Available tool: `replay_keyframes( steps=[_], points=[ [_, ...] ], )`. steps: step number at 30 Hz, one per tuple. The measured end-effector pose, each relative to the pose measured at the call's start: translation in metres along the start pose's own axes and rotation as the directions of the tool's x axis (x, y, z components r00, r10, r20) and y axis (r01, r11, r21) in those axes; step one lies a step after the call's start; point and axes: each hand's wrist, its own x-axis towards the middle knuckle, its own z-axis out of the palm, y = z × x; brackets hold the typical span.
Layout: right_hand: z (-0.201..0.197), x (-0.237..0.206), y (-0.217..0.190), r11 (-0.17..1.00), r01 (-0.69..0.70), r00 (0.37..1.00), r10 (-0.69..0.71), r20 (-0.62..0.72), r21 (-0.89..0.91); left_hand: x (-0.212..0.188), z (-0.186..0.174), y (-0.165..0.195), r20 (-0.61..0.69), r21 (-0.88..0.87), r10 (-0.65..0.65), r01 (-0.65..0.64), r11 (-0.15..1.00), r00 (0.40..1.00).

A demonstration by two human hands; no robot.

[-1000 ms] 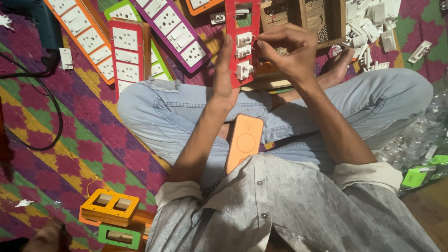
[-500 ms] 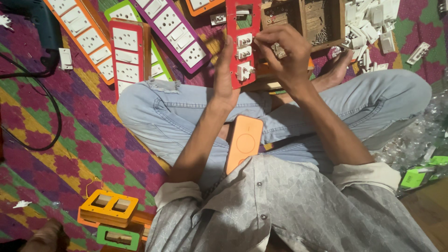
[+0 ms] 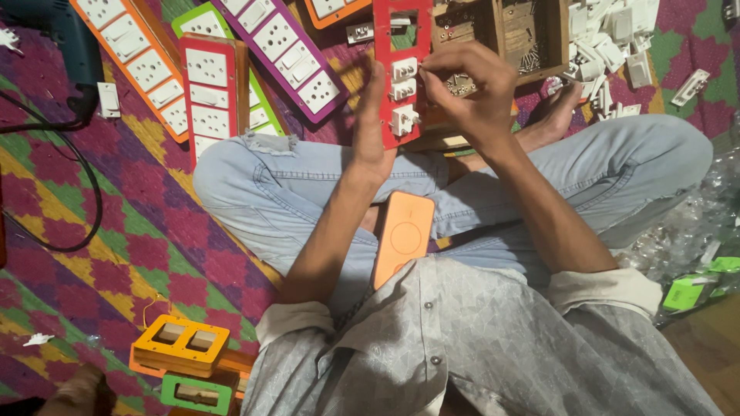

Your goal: The person assembles a red electrical switchboard by inserting white socket modules and switches into the frame and securing them with screws. The person handles multiple switchboard units and components on the floor.

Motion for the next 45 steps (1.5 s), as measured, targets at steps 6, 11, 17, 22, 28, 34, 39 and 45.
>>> replay_keyframes(
  steps=[6,11,17,22,28,34,39,45],
  points=[
    [-0.003,0.003,0.000,0.999,-0.039,0.999,0.039,0.020,-0.023,0.002,0.000,-0.001,-0.021,0.013,-0.015,0.016,1.000,1.000],
    [-0.004,0.003,0.002,0.995,0.031,0.999,-0.027,0.045,-0.098,0.000,0.001,0.002,-0.024,0.002,-0.016,0.016,1.000,1.000],
    [-0.002,0.002,0.003,0.995,0.047,0.999,-0.045,0.024,-0.087,-0.001,0.005,0.004,-0.014,-0.032,-0.004,0.004,0.999,1.000],
    [-0.001,0.000,0.002,0.995,0.017,1.000,-0.017,0.001,-0.094,-0.002,0.006,0.003,0.001,-0.052,0.009,-0.009,0.999,1.000],
    [0.000,-0.001,0.003,0.994,0.051,0.999,-0.050,0.014,-0.096,-0.003,0.005,0.001,0.010,-0.059,0.015,-0.014,0.998,1.000],
    [-0.002,-0.002,0.004,0.995,0.064,0.997,-0.062,0.035,-0.078,-0.004,0.004,-0.001,0.027,-0.066,0.031,-0.029,0.997,0.999],
    [-0.002,-0.005,0.006,0.999,0.022,1.000,-0.021,0.015,-0.036,-0.005,0.001,-0.003,-0.019,-0.016,0.021,-0.021,1.000,1.000],
    [0.006,-0.009,0.012,0.987,-0.147,0.988,0.150,-0.037,0.066,-0.006,0.000,-0.008,0.021,-0.042,-0.026,0.027,0.999,0.999]
  ],
)
